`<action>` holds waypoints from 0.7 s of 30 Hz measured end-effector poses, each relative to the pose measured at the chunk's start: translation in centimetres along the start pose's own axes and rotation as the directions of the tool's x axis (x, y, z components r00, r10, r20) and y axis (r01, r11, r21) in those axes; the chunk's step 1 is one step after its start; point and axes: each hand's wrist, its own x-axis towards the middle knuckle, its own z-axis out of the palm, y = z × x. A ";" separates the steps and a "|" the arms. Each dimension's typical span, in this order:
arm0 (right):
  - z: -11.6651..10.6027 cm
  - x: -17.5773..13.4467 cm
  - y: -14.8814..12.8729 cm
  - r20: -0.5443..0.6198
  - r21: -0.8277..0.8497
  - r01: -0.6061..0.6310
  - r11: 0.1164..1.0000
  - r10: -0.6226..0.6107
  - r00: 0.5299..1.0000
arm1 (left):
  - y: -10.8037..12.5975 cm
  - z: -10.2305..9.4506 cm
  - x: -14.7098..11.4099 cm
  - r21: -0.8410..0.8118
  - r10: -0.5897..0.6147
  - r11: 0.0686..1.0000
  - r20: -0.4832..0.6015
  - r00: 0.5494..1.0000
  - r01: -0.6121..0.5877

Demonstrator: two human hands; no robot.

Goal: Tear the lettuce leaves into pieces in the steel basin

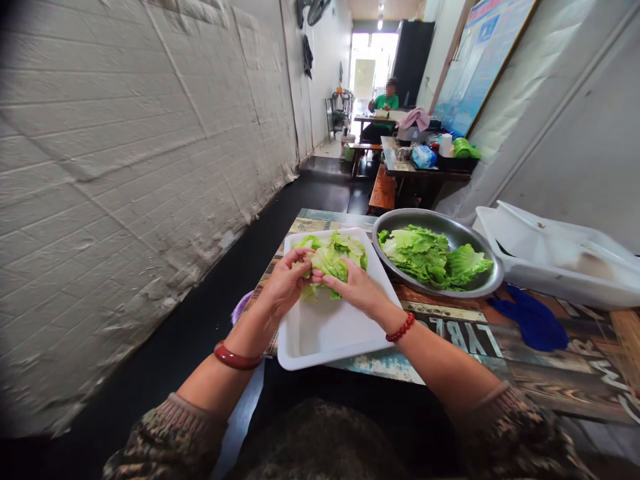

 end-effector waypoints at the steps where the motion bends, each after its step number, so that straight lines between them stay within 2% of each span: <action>1: 0.1 0.2 0.0 0.019 0.040 -0.005 0.999 0.004 1.000 | 0.0 -0.1 0.0 0.001 0.008 1.000 0.003 1.000 -0.008; 3: 0.0 0.4 0.2 0.012 0.057 -0.024 0.998 0.023 1.000 | -0.2 -0.2 0.1 0.016 0.033 0.999 -0.013 0.999 -0.033; 5: -0.3 0.5 0.5 -0.078 -0.073 -0.012 0.997 0.006 0.997 | -0.4 -0.2 0.2 0.033 0.075 0.997 -0.055 0.996 -0.073; 8: -1.1 0.3 0.7 -0.185 -0.297 0.061 0.953 -0.120 0.975 | -0.6 0.0 0.3 0.108 0.102 0.990 -0.087 0.991 -0.093; 11: -1.6 -0.2 0.1 -0.112 -0.384 0.167 0.908 -0.226 0.968 | -0.5 0.2 0.0 0.232 0.069 0.970 0.008 0.998 -0.068; 13: -1.9 -0.5 -0.4 -0.025 -0.384 0.196 0.902 -0.223 0.975 | -0.3 0.3 -0.3 0.284 0.033 0.957 0.107 0.994 -0.062; 15: -1.9 -0.6 -0.8 0.032 -0.371 0.174 0.912 -0.174 0.984 | -0.2 0.2 -0.5 0.322 0.014 0.944 0.163 0.987 -0.066; 18: -1.6 -0.6 -0.7 0.042 -0.423 0.165 0.891 -0.163 0.986 | -0.3 0.2 -0.5 0.366 0.050 0.926 0.120 0.992 -0.090; 21: -1.0 -0.5 -0.2 0.073 -0.550 0.203 0.810 -0.196 0.978 | -0.5 0.2 -0.3 0.407 0.077 0.908 0.076 0.994 -0.102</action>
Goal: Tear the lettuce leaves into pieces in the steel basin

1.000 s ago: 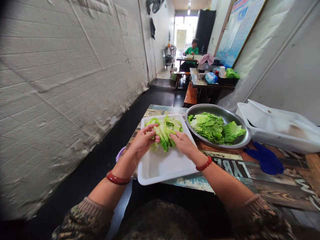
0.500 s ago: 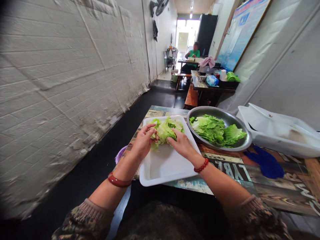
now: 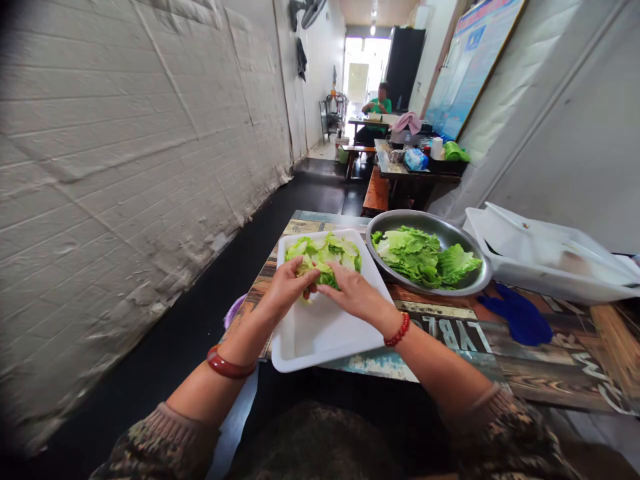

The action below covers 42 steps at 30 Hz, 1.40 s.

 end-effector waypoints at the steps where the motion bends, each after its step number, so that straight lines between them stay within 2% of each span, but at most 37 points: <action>1: 0.3 0.0 0.1 0.014 -0.048 0.014 0.999 -0.014 1.000 | -0.1 0.0 0.1 0.031 0.002 1.000 0.007 1.000 -0.002; 6: 1.3 0.0 0.5 0.007 -0.174 0.070 0.982 -0.070 0.998 | -0.9 0.0 1.0 0.254 0.000 0.967 0.051 0.999 -0.013; 12: 0.7 0.5 0.3 0.095 -0.286 0.055 0.957 -0.029 0.995 | -1.1 -0.1 1.7 0.294 -0.034 0.956 0.078 0.996 0.009; 17: 0.5 0.3 0.8 0.174 -0.368 0.173 0.913 -0.115 0.978 | 0.0 -0.2 1.3 0.411 -0.127 0.910 0.182 0.975 0.042; 19: 1.0 -0.4 1.0 0.161 -0.361 0.182 0.914 -0.131 0.978 | 0.3 -0.4 0.8 0.446 -0.111 0.895 0.236 0.965 -0.006; 23: 1.9 -1.2 0.7 0.147 -0.268 0.115 0.957 -0.078 0.986 | 0.8 -0.8 0.5 0.515 0.021 0.835 0.321 0.947 -0.193; 26: 1.8 -1.1 0.2 0.169 -0.215 0.050 0.975 -0.013 0.986 | 0.9 -0.9 0.9 0.510 0.058 0.832 0.313 0.948 -0.219; 29: 1.3 -0.8 -0.2 0.204 -0.170 -0.004 0.985 0.039 0.978 | 0.6 -0.8 1.3 0.495 -0.030 0.861 0.284 0.958 -0.119; 32: 0.5 -0.9 -0.7 0.271 -0.105 -0.052 0.993 0.079 0.959 | 1.1 -0.6 1.2 0.456 -0.207 0.888 0.272 0.940 0.064; 34: -0.4 -0.9 -1.3 0.332 -0.020 -0.091 0.996 0.093 0.939 | 2.2 -0.6 0.9 0.371 -0.387 0.889 0.292 0.874 0.269; 36: -1.9 -0.7 -2.0 0.388 0.093 -0.124 0.988 0.079 0.918 | 3.9 -0.7 0.6 0.261 -0.564 0.825 0.331 0.757 0.501; 38: -3.9 -0.1 -2.7 0.431 0.226 -0.157 0.961 0.046 0.901 | 5.9 -0.5 0.5 0.162 -0.670 0.731 0.356 0.651 0.663; 40: -6.0 0.6 -3.5 0.455 0.391 -0.239 0.889 0.039 0.890 | 7.8 -0.1 0.6 0.072 -0.714 0.666 0.352 0.606 0.743; 42: -7.9 1.4 -4.4 0.472 0.567 -0.414 0.712 0.130 0.872 | 9.4 0.9 1.0 -0.047 -0.735 0.619 0.318 0.599 0.784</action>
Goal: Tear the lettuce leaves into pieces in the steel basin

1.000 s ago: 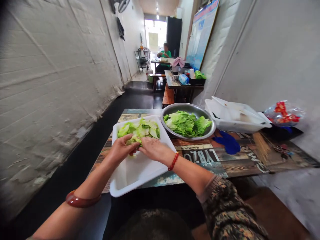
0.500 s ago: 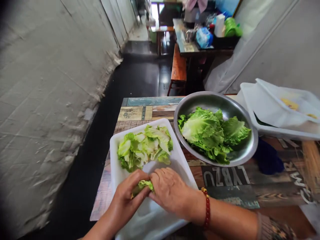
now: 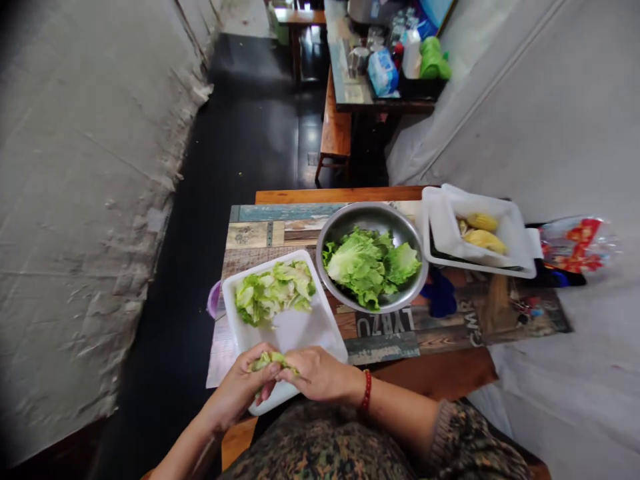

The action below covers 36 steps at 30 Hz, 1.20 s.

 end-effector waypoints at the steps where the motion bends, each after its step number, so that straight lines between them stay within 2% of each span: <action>1: -0.4 -0.1 -0.8 -0.036 0.174 -0.065 0.983 0.072 0.997 | 0.6 0.8 -0.1 -0.077 -0.004 0.997 -0.028 1.000 0.002; 3: -1.1 -0.4 -2.1 -0.101 0.488 -0.150 0.860 0.226 0.969 | 1.8 2.5 0.1 -0.225 0.010 0.974 -0.103 0.995 -0.033; 4: -1.5 -0.6 -2.5 -0.131 0.585 -0.158 0.796 0.285 0.950 | 2.2 3.4 0.2 -0.281 0.031 0.957 -0.147 0.989 -0.072; 5: -2.2 -0.9 -2.7 -0.173 0.629 -0.149 0.763 0.325 0.930 | 2.7 4.1 0.4 -0.313 0.061 0.942 -0.184 0.981 -0.117; 6: -3.0 -1.3 -2.7 -0.237 0.619 -0.133 0.774 0.345 0.908 | 3.0 4.7 0.6 -0.322 0.091 0.934 -0.213 0.973 -0.157; 8: -5.5 -2.3 -1.9 -0.415 0.444 -0.120 0.888 0.322 0.851 | 3.2 5.3 0.9 -0.299 0.125 0.934 -0.240 0.963 -0.195; 10: -8.8 -3.5 -0.1 -0.585 0.141 -0.139 0.980 0.196 0.787 | 3.0 5.0 0.8 -0.255 0.113 0.951 -0.232 0.966 -0.172; 11: -10.6 -4.0 0.9 -0.636 -0.011 -0.166 0.986 0.121 0.763 | 2.6 4.7 0.6 -0.240 0.098 0.958 -0.231 0.968 -0.154; 12: -12.3 -4.5 2.1 -0.664 -0.156 -0.206 0.966 0.051 0.746 | 2.2 4.3 0.4 -0.237 0.082 0.961 -0.235 0.969 -0.139; 14: -15.2 -5.2 4.0 -0.645 -0.402 -0.297 0.866 -0.037 0.764 | 1.1 3.7 -0.1 -0.280 0.056 0.951 -0.260 0.964 -0.130; 17: -17.4 -5.2 5.3 -0.610 -0.595 -0.374 0.711 -0.097 0.787 | -0.5 3.4 -0.4 -0.421 0.032 0.894 -0.279 0.960 -0.152; 18: -17.4 -4.8 5.2 -0.614 -0.610 -0.374 0.699 -0.120 0.780 | -0.8 3.4 -0.4 -0.460 0.027 0.874 -0.274 0.961 -0.155; 20: -16.5 -3.3 4.6 -0.609 -0.597 -0.324 0.734 -0.152 0.779 | -1.2 3.0 -0.3 -0.508 0.019 0.847 -0.270 0.963 -0.159; 22: -14.6 -1.3 4.0 -0.547 -0.567 -0.225 0.793 -0.158 0.822 | -1.0 2.0 -0.2 -0.522 0.018 0.832 -0.314 0.949 -0.189; 24: -12.5 1.0 4.0 -0.442 -0.537 -0.126 0.834 -0.150 0.884 | -0.6 0.1 -0.3 -0.520 0.030 0.813 -0.412 0.911 -0.262; 26: -10.5 3.1 4.7 -0.357 -0.510 -0.062 0.858 -0.146 0.923 | -0.2 -2.4 -0.8 -0.507 0.048 0.781 -0.534 0.844 -0.365; 30: -7.9 6.1 7.2 -0.323 -0.506 -0.053 0.861 -0.132 0.937 | -0.3 -8.4 -2.3 -0.475 0.052 0.696 -0.714 0.698 -0.538; 33: -6.9 7.5 8.4 -0.302 -0.583 -0.065 0.810 -0.142 0.943 | -0.9 -12.7 -2.6 -0.471 0.014 0.668 -0.766 0.642 -0.576; 36: -6.1 8.4 8.8 -0.258 -0.686 -0.087 0.722 -0.130 0.957 | -1.0 -16.7 -1.2 -0.468 -0.033 0.675 -0.792 0.610 -0.571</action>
